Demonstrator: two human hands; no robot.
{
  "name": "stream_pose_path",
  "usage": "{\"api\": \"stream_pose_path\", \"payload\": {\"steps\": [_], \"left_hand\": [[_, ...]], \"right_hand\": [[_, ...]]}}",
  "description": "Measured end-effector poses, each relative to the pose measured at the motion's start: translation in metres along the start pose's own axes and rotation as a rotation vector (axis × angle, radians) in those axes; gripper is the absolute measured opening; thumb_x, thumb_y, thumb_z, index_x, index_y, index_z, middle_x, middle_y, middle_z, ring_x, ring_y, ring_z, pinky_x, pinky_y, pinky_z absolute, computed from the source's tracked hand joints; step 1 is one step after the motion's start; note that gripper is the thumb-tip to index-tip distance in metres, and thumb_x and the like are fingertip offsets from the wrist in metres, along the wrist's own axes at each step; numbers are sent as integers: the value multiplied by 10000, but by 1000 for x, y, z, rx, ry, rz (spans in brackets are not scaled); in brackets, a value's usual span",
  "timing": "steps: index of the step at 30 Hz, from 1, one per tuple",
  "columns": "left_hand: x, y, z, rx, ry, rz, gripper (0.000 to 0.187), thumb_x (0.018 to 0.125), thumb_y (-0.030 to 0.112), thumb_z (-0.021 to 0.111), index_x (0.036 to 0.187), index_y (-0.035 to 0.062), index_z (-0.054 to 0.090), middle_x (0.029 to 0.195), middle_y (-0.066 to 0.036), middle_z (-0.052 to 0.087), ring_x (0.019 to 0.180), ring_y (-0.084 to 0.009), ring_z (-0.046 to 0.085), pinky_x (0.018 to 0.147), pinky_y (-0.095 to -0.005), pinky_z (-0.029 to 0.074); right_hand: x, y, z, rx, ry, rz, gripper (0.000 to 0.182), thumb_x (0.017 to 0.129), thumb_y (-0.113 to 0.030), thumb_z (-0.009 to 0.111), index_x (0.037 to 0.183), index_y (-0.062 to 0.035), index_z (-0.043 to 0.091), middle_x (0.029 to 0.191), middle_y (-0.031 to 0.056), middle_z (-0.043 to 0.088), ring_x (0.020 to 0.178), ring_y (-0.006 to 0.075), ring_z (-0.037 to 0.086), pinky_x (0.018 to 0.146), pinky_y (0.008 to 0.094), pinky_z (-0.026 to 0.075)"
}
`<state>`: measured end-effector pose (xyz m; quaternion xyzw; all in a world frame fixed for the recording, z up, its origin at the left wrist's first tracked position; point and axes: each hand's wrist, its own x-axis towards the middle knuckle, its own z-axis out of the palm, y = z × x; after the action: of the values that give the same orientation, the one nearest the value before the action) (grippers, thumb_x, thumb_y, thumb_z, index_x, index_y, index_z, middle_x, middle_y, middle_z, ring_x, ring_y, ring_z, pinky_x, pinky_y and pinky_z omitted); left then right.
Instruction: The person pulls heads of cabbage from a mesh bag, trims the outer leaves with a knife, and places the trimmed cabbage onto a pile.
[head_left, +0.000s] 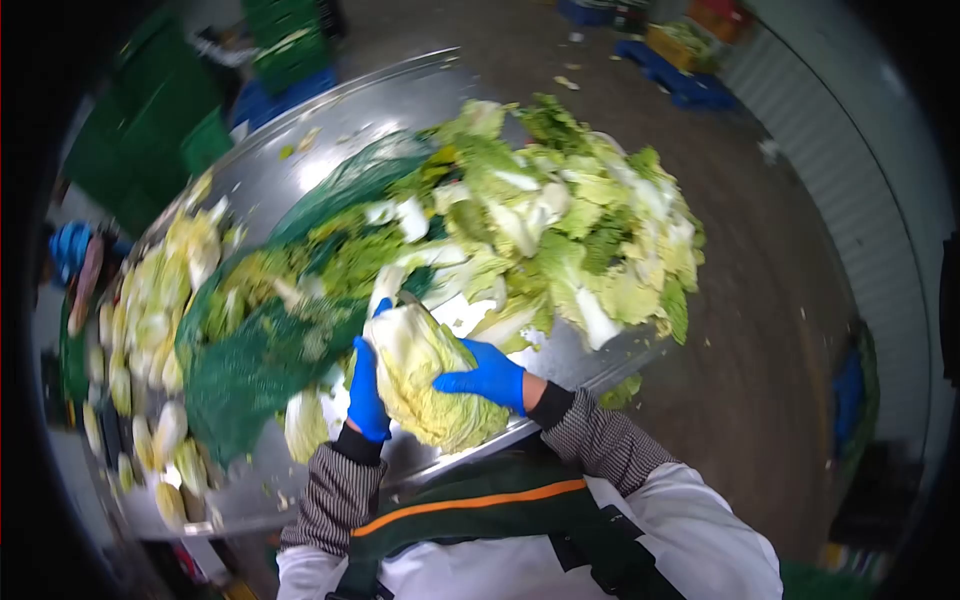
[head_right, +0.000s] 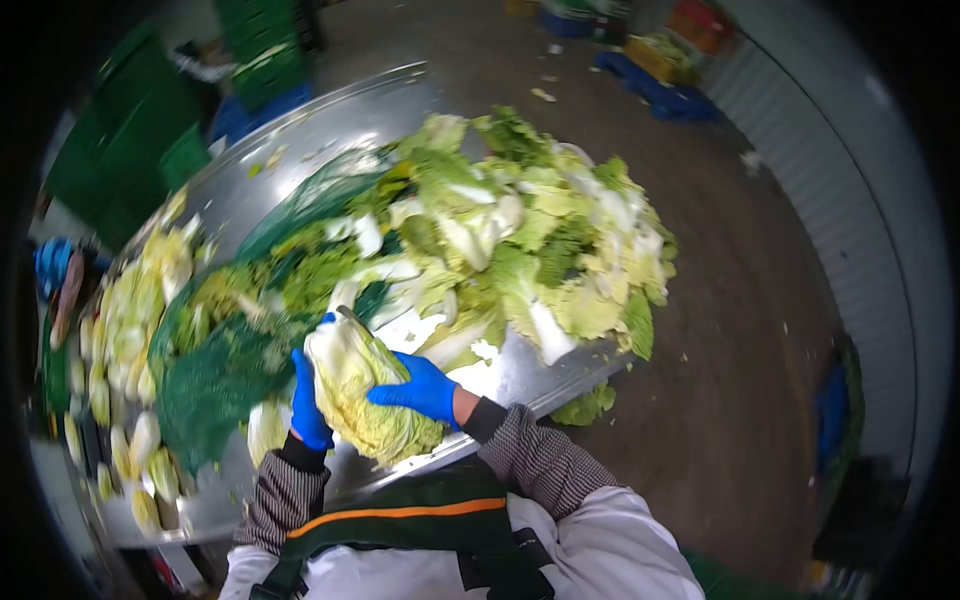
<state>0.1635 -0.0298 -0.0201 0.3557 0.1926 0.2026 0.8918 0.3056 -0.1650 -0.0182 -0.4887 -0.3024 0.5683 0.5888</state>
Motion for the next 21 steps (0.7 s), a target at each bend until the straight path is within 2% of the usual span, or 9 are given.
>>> {"api": "stream_pose_path", "payload": {"steps": [1, 5, 7, 9, 11, 15, 18, 20, 21], "left_hand": [[5, 2, 14, 1, -65, 49, 673, 967, 546, 286, 1445, 73, 279, 1439, -107, 370, 1325, -236, 355, 1116, -391, 247], [37, -8, 5, 476, -65, -37, 605, 959, 482, 405, 1438, 125, 308, 1252, -81, 555, 1125, -165, 512, 947, -324, 385], [51, -13, 10, 642, -38, 6, 594, 956, 455, 428, 1442, 136, 305, 1258, -92, 545, 1146, -177, 502, 949, -331, 386], [72, -21, 9, 658, 8, 100, 545, 957, 198, 497, 1454, 136, 281, 1328, -129, 464, 1198, -205, 459, 1002, -338, 368], [96, -32, 8, 710, 92, 209, 589, 932, 84, 518, 1460, 126, 262, 1360, -153, 422, 1219, -220, 440, 1038, -329, 337], [172, -89, -11, 850, 193, 231, 796, 847, 172, 669, 1476, 72, 192, 1381, -208, 404, 1249, -285, 419, 1044, -366, 328], [225, -161, 41, 1196, 222, 184, 1061, 706, 404, 774, 1468, 15, 147, 1309, -289, 436, 1206, -365, 446, 1022, -400, 343], [253, -204, 104, 1561, 133, 383, 1161, 627, 458, 809, 1465, 13, 141, 1231, -315, 465, 1126, -424, 473, 992, -441, 354], [262, -211, 147, 1824, 121, 450, 1189, 596, 469, 821, 1460, 10, 147, 1186, -323, 482, 1074, -448, 489, 972, -462, 360]], "right_hand": [[-11, -4, -3, -79, 69, -52, 638, 777, -253, 759, 1292, -5, 476, 1161, 82, 600, 1056, 161, 553, 942, 320, 438], [-76, -54, -32, -118, 523, -170, 575, 782, -225, 752, 1233, 31, 502, 1095, 81, 603, 999, 165, 559, 894, 297, 455], [-108, -71, -68, -366, 871, -304, 584, 758, -210, 771, 1217, 30, 503, 1083, 96, 610, 969, 170, 574, 858, 310, 479], [-135, -103, -104, -511, 1190, -481, 640, 739, -215, 782, 1244, 44, 486, 1089, 111, 617, 959, 185, 591, 846, 322, 490], [-157, -137, -144, -650, 1339, -570, 687, 766, -228, 752, 1314, 22, 423, 1154, 144, 585, 982, 204, 599, 853, 334, 487], [-173, -158, -260, -1340, 1664, -509, 756, 781, -269, 722, 1407, -88, 339, 1168, 189, 549, 959, 294, 620, 806, 374, 507], [-161, -122, -362, -1323, 1514, 260, 889, 767, -486, 681, 1462, -158, 233, 1196, 211, 526, 1005, 338, 597, 806, 397, 499], [-141, -17, -468, -1531, 1297, 238, 942, 754, -611, 619, 1470, -159, 208, 1221, 238, 519, 1030, 364, 581, 823, 430, 485], [-134, 11, -502, -1121, 1052, 419, 965, 739, -659, 595, 1463, -145, 219, 1225, 267, 517, 1042, 387, 570, 840, 451, 473]]}}
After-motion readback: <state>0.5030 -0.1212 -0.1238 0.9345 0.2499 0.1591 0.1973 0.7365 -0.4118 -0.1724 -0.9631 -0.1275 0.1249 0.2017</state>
